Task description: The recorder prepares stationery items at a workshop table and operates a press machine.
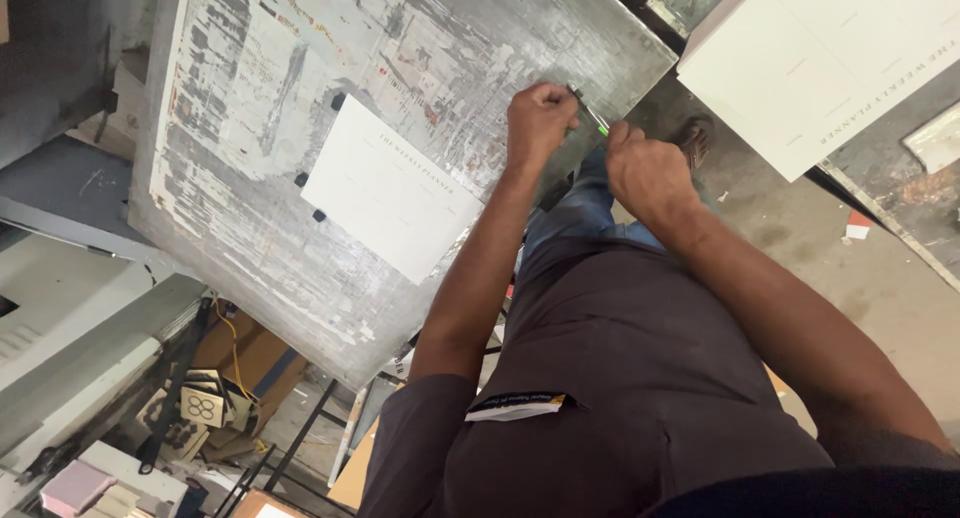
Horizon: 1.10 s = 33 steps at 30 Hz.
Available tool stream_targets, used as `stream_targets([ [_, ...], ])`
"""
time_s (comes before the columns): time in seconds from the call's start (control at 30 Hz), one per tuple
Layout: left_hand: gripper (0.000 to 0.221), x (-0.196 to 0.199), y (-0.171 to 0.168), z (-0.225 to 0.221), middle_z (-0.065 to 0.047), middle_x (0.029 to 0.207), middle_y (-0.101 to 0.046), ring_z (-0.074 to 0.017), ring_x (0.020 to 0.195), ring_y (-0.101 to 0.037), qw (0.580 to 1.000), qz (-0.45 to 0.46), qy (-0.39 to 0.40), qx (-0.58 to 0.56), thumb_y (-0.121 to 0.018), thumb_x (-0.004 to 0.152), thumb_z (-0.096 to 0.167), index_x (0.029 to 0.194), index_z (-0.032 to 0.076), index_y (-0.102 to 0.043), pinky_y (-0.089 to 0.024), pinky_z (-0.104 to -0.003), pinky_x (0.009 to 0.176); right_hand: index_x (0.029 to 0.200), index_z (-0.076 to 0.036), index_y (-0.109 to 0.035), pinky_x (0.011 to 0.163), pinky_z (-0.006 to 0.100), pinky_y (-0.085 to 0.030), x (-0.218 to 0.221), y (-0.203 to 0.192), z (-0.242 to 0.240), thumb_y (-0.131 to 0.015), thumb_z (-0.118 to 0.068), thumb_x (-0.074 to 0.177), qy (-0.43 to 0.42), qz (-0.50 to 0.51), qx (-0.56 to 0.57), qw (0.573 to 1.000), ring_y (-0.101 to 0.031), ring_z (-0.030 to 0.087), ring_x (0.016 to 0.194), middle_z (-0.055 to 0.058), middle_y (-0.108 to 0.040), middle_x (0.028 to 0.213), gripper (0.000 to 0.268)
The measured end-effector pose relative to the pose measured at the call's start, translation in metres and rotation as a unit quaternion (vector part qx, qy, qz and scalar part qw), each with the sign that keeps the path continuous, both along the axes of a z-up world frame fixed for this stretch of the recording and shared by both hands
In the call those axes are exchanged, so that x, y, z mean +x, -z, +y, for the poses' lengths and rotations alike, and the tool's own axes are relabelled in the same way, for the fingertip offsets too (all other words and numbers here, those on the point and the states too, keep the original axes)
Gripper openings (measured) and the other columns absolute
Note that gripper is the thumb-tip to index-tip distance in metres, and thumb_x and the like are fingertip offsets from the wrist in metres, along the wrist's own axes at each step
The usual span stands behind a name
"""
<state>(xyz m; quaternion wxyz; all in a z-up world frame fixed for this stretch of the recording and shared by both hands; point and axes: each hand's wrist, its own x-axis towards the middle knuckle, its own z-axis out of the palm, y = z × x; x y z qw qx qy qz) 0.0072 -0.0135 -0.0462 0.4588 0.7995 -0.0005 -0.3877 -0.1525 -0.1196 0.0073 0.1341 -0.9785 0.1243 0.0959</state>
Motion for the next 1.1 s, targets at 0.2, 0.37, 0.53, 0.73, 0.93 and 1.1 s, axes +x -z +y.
stream_targets([
  [0.2, 0.012, 0.001, 0.002, 0.002, -0.007, 0.062, -0.072, -0.0082, 0.044, -0.059, 1.000, 0.002, -0.006, -0.012, -0.069, 0.083, 0.010, 0.086, 0.000, -0.075, -0.045, -0.025, 0.038, 0.100, -0.003, -0.059, 0.045, 0.033, -0.055, -0.004, -0.005, -0.001, -0.055, -0.013, 0.097, 0.002, 0.019, 0.015, 1.000, -0.071, 0.022, 0.057, 0.009, -0.068, 0.077, 0.011],
  [0.37, 0.013, 0.003, 0.000, 0.000, -0.007, 0.062, -0.072, -0.0084, 0.043, -0.058, 1.000, 0.009, 0.006, 0.005, -0.068, 0.084, 0.011, 0.084, 0.000, -0.075, -0.044, -0.026, 0.038, 0.100, -0.004, -0.059, 0.045, 0.034, -0.055, 0.002, -0.004, 0.001, -0.056, -0.013, 0.097, 0.004, 0.007, 0.004, 1.000, -0.071, 0.022, 0.059, 0.009, -0.068, 0.077, 0.010],
  [0.53, 0.013, 0.003, -0.001, 0.001, -0.006, 0.063, -0.072, -0.0070, 0.046, -0.061, 1.000, 0.003, 0.005, 0.009, -0.069, 0.083, 0.012, 0.083, 0.000, -0.075, -0.047, -0.025, 0.039, 0.100, -0.004, -0.059, 0.044, 0.033, -0.055, -0.004, -0.005, 0.002, -0.056, -0.013, 0.096, 0.009, 0.011, 0.003, 1.000, -0.071, 0.021, 0.058, 0.008, -0.068, 0.077, 0.010],
  [0.73, 0.013, 0.003, -0.001, 0.003, -0.007, 0.062, -0.072, -0.0081, 0.044, -0.059, 1.000, 0.015, 0.002, -0.027, -0.069, 0.084, 0.011, 0.084, -0.001, -0.074, -0.044, -0.025, 0.038, 0.099, -0.003, -0.058, 0.046, 0.033, -0.054, -0.003, 0.000, 0.002, -0.056, -0.013, 0.096, 0.001, 0.018, 0.012, 1.000, -0.071, 0.022, 0.058, 0.008, -0.067, 0.075, 0.010],
  [0.93, 0.013, 0.005, -0.007, -0.003, -0.007, 0.062, -0.072, -0.0088, 0.044, -0.058, 1.000, 0.007, 0.009, -0.008, -0.069, 0.083, 0.009, 0.084, -0.002, -0.075, -0.044, -0.025, 0.038, 0.098, -0.003, -0.057, 0.046, 0.034, -0.055, -0.014, -0.007, 0.000, -0.056, -0.011, 0.097, 0.005, 0.025, 0.021, 0.999, -0.072, 0.024, 0.059, 0.010, -0.067, 0.076, 0.008],
  [1.1, 0.012, 0.004, 0.008, 0.006, -0.008, 0.065, -0.072, -0.0089, 0.048, -0.064, 1.000, 0.009, 0.012, -0.017, -0.070, 0.085, 0.009, 0.085, -0.002, -0.075, -0.047, -0.026, 0.039, 0.100, 0.000, -0.057, 0.051, 0.039, -0.057, -0.033, -0.010, -0.002, -0.054, -0.010, 0.095, 0.027, 0.053, 0.075, 0.995, -0.073, 0.030, 0.063, 0.016, -0.069, 0.078, 0.011],
])
